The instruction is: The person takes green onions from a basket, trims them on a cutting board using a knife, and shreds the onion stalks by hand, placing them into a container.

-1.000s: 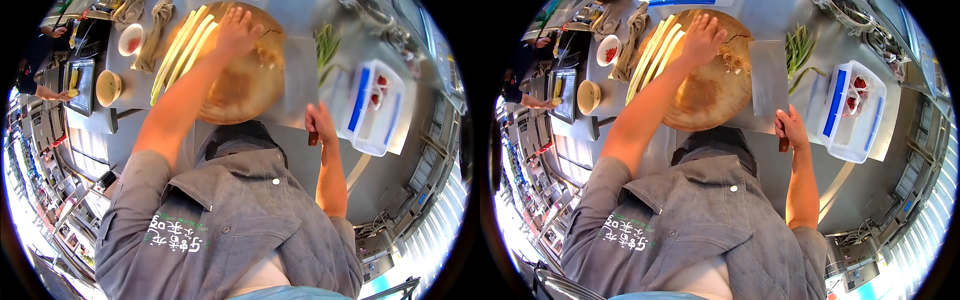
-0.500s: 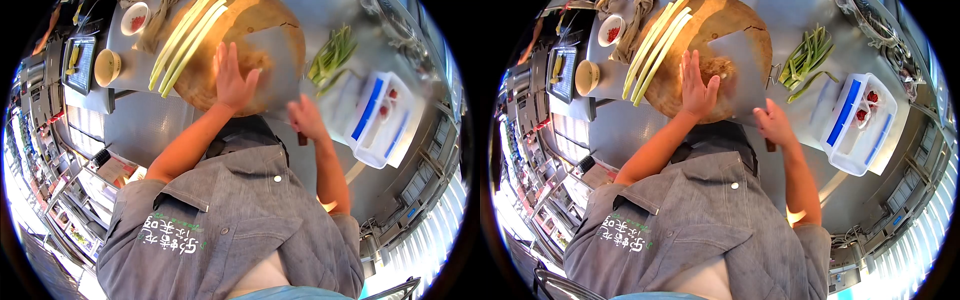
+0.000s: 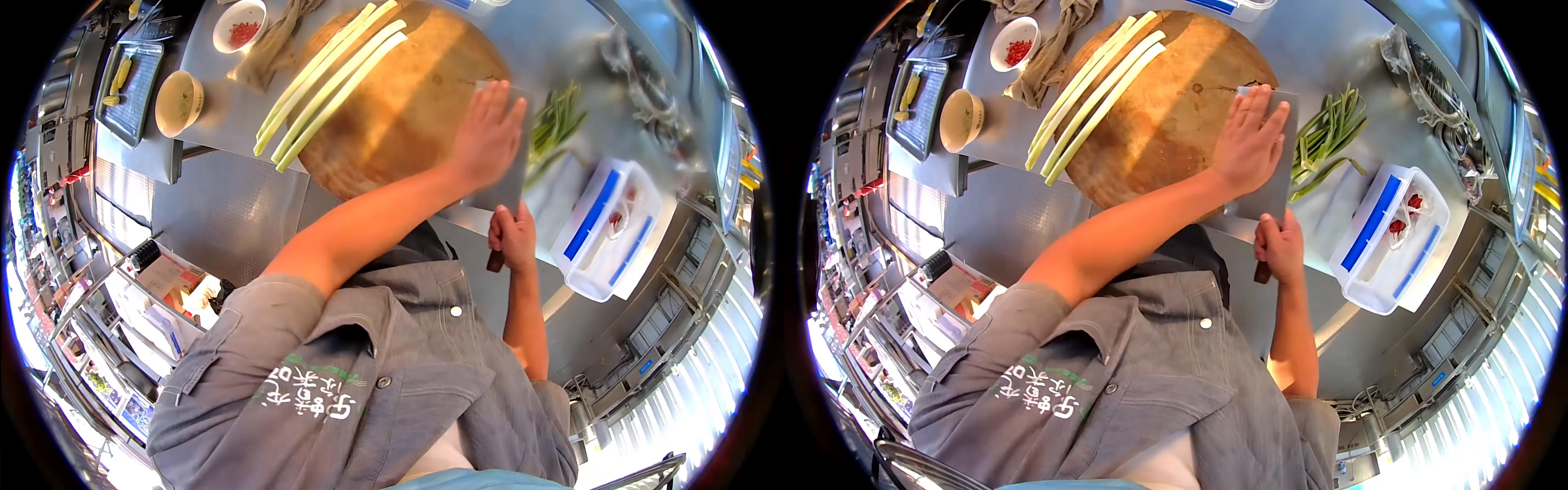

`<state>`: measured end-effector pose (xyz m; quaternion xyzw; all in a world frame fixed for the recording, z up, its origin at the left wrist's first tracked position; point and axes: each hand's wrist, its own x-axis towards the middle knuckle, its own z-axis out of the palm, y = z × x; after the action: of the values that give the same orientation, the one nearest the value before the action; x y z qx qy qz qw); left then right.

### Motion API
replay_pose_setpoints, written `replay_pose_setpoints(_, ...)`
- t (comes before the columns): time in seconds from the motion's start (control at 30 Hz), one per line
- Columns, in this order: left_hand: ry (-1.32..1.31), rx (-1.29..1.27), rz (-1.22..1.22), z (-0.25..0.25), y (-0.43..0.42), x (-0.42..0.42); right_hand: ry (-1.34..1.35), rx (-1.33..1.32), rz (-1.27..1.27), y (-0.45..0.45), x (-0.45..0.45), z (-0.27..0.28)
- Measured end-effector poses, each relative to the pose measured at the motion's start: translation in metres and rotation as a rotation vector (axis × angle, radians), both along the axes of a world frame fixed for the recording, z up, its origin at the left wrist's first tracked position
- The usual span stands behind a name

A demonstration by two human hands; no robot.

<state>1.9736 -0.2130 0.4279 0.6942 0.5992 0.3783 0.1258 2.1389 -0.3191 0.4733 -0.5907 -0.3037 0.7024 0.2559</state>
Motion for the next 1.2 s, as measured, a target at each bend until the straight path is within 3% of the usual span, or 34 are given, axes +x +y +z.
replay_pose_setpoints(0.17,0.103,0.001,0.126,-0.002,0.032,-0.026,-0.013,0.009,0.108,0.052,-0.011,0.004)
replay_pose_setpoints(0.2,0.12,-0.029,0.19,-0.001,0.031,-0.035,-0.037,0.03,0.222,0.063,-0.017,0.008)
replay_pose_setpoints(0.4,0.137,-0.183,0.189,0.01,-0.059,-0.073,-0.107,0.009,0.612,0.043,-0.007,0.006)
replay_pose_setpoints(0.5,0.104,-0.253,0.077,0.018,-0.116,-0.077,-0.141,-0.16,0.531,-0.025,-0.001,0.005)
replay_pose_setpoints(0.57,0.093,-0.274,0.0,0.016,-0.132,-0.089,-0.025,-0.243,0.405,-0.068,-0.011,-0.012)
replay_pose_setpoints(0.63,0.145,-0.286,0.062,0.021,-0.139,-0.106,0.043,-0.223,0.321,-0.087,-0.044,-0.011)
replay_pose_setpoints(0.77,0.144,-0.205,0.139,0.018,-0.125,-0.131,0.198,-0.089,0.387,-0.065,-0.077,0.002)
replay_pose_setpoints(0.97,0.105,0.004,-0.058,0.06,0.023,-0.111,0.167,-0.002,0.159,0.028,-0.079,0.037)
replay_pose_setpoints(1.1,0.165,0.282,-0.21,0.055,0.18,-0.131,0.177,0.211,0.063,0.15,-0.109,0.044)
replay_pose_setpoints(1.13,0.031,0.348,-0.261,0.029,0.234,-0.143,0.175,0.218,0.045,0.174,-0.118,0.048)
replay_pose_setpoints(1.2,0.216,0.192,-0.186,0.04,0.291,-0.171,0.143,0.171,-0.062,0.207,-0.135,0.051)
